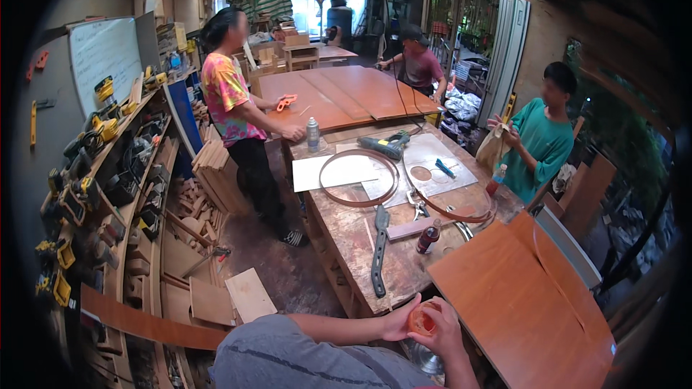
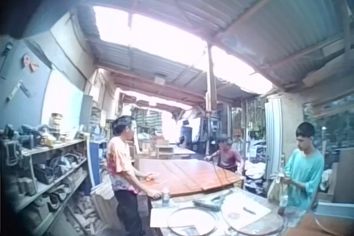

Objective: The person applies a long strip of edging to the curved side of a wooden board and then handles a small container of liquid.

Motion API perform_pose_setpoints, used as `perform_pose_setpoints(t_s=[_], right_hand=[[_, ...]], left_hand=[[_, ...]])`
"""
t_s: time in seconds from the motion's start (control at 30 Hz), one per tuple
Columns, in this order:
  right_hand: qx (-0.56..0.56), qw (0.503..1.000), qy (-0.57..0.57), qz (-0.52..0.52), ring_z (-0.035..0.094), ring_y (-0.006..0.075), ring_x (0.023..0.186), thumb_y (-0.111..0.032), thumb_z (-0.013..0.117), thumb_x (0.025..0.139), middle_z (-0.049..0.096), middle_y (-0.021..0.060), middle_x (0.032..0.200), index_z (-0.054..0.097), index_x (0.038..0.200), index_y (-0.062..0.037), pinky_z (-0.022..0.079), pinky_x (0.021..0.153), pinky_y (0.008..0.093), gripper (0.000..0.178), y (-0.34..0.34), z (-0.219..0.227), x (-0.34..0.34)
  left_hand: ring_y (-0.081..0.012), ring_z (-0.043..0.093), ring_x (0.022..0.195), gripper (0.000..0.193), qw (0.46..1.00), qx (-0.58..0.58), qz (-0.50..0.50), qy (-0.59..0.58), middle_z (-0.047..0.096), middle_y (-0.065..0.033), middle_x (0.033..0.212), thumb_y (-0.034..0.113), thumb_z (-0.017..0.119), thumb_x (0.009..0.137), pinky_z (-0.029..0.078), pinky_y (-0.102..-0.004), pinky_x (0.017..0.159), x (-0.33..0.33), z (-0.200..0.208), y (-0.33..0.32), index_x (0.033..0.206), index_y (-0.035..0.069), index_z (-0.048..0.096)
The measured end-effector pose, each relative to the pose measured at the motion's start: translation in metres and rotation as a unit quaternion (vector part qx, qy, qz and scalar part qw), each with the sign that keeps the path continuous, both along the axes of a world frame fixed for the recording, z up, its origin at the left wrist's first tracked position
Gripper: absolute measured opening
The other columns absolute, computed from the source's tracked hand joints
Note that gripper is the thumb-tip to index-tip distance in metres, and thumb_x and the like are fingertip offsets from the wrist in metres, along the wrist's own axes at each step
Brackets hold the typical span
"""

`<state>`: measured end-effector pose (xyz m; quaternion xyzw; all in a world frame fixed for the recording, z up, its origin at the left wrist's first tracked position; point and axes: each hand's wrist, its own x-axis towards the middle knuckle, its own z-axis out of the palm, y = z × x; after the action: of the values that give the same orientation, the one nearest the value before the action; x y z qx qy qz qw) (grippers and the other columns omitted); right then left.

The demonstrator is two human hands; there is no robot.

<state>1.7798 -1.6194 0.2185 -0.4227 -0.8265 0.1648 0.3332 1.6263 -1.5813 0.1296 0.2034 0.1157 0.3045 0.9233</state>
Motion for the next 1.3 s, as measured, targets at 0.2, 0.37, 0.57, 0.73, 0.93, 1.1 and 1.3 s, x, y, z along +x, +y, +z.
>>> perform_pose_setpoints(t_s=[0.2, 0.37, 0.57, 0.73, 0.93, 1.1, 1.3], right_hand=[[0.043, 0.992, -0.092, -0.070, 0.041, 0.0445, 0.125, -0.041, 0.085, 0.053, 0.040, 0.0275, 0.136, 0.069, 0.095, -0.0130, 0.037, 0.102, 0.0491, 0.054, 0.022, 0.010, -0.004], [0.055, 0.984, -0.130, -0.109, 0.038, 0.0471, 0.127, -0.040, 0.086, 0.054, 0.038, 0.0284, 0.138, 0.067, 0.091, -0.0107, 0.036, 0.103, 0.0489, 0.051, 0.054, 0.024, -0.015], [0.034, 0.971, -0.121, -0.204, 0.036, 0.0471, 0.128, -0.036, 0.086, 0.052, 0.035, 0.0278, 0.140, 0.066, 0.091, -0.0088, 0.035, 0.104, 0.0489, 0.052, 0.085, 0.035, -0.032], [0.013, 0.963, -0.099, -0.249, 0.036, 0.0473, 0.128, -0.037, 0.087, 0.052, 0.036, 0.0286, 0.139, 0.063, 0.098, -0.0076, 0.034, 0.104, 0.0502, 0.059, 0.088, 0.041, -0.036], [0.081, 0.959, -0.137, -0.233, 0.035, 0.0475, 0.129, -0.043, 0.086, 0.053, 0.035, 0.0283, 0.140, 0.059, 0.107, -0.0087, 0.036, 0.102, 0.0520, 0.069, 0.076, 0.031, -0.010], [0.065, 0.965, -0.128, -0.218, 0.033, 0.0481, 0.130, -0.049, 0.084, 0.053, 0.032, 0.0279, 0.142, 0.055, 0.114, -0.0095, 0.034, 0.104, 0.0531, 0.078, 0.053, 0.037, 0.020], [0.085, 0.977, -0.095, -0.172, 0.031, 0.0466, 0.132, -0.053, 0.082, 0.053, 0.031, 0.0267, 0.143, 0.054, 0.118, -0.0092, 0.031, 0.105, 0.0529, 0.084, 0.035, 0.067, 0.059]], left_hand=[[-0.0206, 0.050, 0.120, 0.064, 1.000, -0.012, -0.013, -0.015, 0.050, -0.0072, 0.132, 0.061, 0.029, 0.094, 0.041, -0.0356, 0.101, 0.004, 0.010, 0.031, 0.133, 0.011, 0.043], [-0.0214, 0.051, 0.118, 0.065, 0.996, -0.006, -0.082, -0.026, 0.052, -0.0079, 0.129, 0.062, 0.030, 0.094, 0.042, -0.0370, 0.100, -0.005, 0.028, 0.076, 0.132, 0.012, 0.045], [-0.0196, 0.054, 0.114, 0.063, 0.990, -0.015, -0.138, -0.038, 0.055, -0.0080, 0.124, 0.061, 0.032, 0.094, 0.044, -0.0348, 0.098, -0.007, 0.039, 0.128, 0.129, 0.010, 0.046], [-0.0188, 0.055, 0.112, 0.061, 0.983, -0.026, -0.175, -0.042, 0.056, -0.0081, 0.122, 0.060, 0.034, 0.094, 0.044, -0.0338, 0.097, 0.000, 0.045, 0.141, 0.128, 0.011, 0.047], [-0.0181, 0.054, 0.115, 0.060, 0.989, -0.055, -0.133, -0.018, 0.055, -0.0071, 0.126, 0.058, 0.034, 0.095, 0.043, -0.0347, 0.099, 0.016, 0.042, 0.116, 0.129, 0.011, 0.048], [-0.0196, 0.051, 0.120, 0.060, 0.992, -0.050, -0.105, -0.048, 0.052, -0.0078, 0.130, 0.058, 0.034, 0.095, 0.041, -0.0352, 0.102, 0.048, 0.036, 0.096, 0.131, 0.011, 0.045], [-0.0229, 0.049, 0.122, 0.065, 0.996, -0.057, -0.038, -0.065, 0.049, -0.0091, 0.133, 0.060, 0.030, 0.094, 0.039, -0.0395, 0.104, 0.078, 0.054, 0.069, 0.135, 0.011, 0.040]])
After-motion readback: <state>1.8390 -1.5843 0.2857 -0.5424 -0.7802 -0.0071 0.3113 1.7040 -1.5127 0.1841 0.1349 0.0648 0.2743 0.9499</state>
